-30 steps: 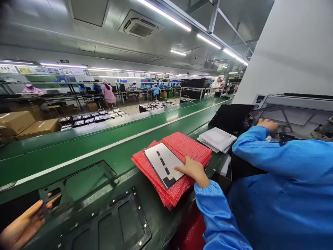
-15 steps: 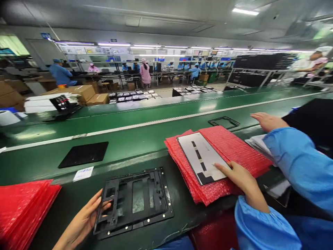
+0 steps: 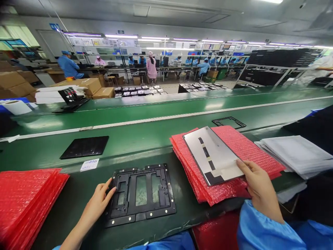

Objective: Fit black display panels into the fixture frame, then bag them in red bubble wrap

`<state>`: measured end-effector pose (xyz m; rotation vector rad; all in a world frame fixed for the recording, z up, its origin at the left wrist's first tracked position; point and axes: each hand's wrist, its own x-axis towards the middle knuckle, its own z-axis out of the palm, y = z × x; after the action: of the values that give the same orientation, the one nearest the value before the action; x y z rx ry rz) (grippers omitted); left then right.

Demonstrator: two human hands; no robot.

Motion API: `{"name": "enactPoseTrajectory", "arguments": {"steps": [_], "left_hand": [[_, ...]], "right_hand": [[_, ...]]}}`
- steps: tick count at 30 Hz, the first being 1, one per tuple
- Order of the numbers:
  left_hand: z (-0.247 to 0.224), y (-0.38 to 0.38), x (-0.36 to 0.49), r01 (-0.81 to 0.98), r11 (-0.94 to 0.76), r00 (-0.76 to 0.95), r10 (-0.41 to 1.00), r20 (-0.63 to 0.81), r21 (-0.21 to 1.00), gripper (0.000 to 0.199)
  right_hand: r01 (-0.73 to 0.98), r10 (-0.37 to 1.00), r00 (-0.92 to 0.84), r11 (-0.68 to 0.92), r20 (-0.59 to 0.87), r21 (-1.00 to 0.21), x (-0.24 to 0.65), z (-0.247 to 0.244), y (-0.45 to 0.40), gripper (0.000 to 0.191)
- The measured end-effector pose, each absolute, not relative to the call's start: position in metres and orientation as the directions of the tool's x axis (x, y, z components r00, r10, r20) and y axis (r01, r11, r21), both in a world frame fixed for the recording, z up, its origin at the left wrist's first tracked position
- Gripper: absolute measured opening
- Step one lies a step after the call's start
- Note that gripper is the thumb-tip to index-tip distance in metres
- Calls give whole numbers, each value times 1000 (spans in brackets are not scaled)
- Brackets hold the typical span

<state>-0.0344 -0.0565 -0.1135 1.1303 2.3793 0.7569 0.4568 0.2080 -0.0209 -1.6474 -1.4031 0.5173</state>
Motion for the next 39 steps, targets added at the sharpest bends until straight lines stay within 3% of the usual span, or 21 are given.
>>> {"name": "enactPoseTrajectory", "arguments": {"steps": [3, 6, 8, 11, 14, 19, 21, 24, 26, 28, 30, 33, 36, 37, 39], "left_hand": [[-108, -57, -33, 624, 475, -593, 805, -19, 621, 66], [-97, -55, -27, 588, 351, -567, 821, 62, 729, 61], [-88, -53, -22, 509, 302, -564, 825, 47, 806, 56], [-72, -51, -13, 375, 272, -547, 837, -25, 887, 56], [-53, -50, -7, 287, 149, -497, 868, 15, 946, 62], [-13, -56, -13, 207, -59, -422, 895, 144, 977, 100], [2, -61, -17, 237, -69, -290, 947, 138, 969, 85], [11, -66, -18, 216, -22, -5, 1000, 24, 976, 31], [5, -66, -17, 181, 42, -45, 998, -34, 983, 26], [-5, -63, -14, 113, 130, -250, 963, -99, 985, 27], [-17, -59, -10, -18, 186, -397, 900, -178, 982, 30], [-29, -54, -6, -202, 205, -415, 868, -273, 958, 33], [-39, -52, -5, -263, 232, -391, 862, -323, 936, 36], [-42, -51, -6, -271, 251, -380, 859, -342, 929, 36], [-50, -49, -7, -282, 261, -365, 861, -355, 923, 38]], "right_hand": [[302, 940, 307, 49, 146, -952, 448, -16, 197, 38], [154, 940, 320, 72, 118, -985, 433, -8, 179, 43], [77, 957, 274, 73, 92, -994, 417, -3, 163, 47], [-110, 990, 132, -31, -45, -993, 387, -2, 133, 35], [-147, 987, -43, -162, -157, -976, 357, -8, 105, 29], [-74, 843, -408, -414, -351, -907, 312, -29, 75, 33], [-24, 731, -542, -507, -415, -861, 295, -40, 68, 35], [-3, 618, -613, -625, -492, -781, 278, -57, 65, 38], [11, 509, -685, -707, -520, -707, 273, -68, 66, 51], [76, 366, -792, -735, -489, -674, 273, -76, 69, 71], [114, 332, -830, -684, -447, -720, 273, -83, 72, 83], [99, 564, -712, -509, -418, -855, 271, -89, 74, 76], [144, 805, -538, -204, -249, -968, 264, -92, 77, 53], [180, 853, -491, -99, -176, -979, 261, -93, 78, 52], [285, 908, -412, 47, -78, -958, 256, -95, 79, 68]]}}
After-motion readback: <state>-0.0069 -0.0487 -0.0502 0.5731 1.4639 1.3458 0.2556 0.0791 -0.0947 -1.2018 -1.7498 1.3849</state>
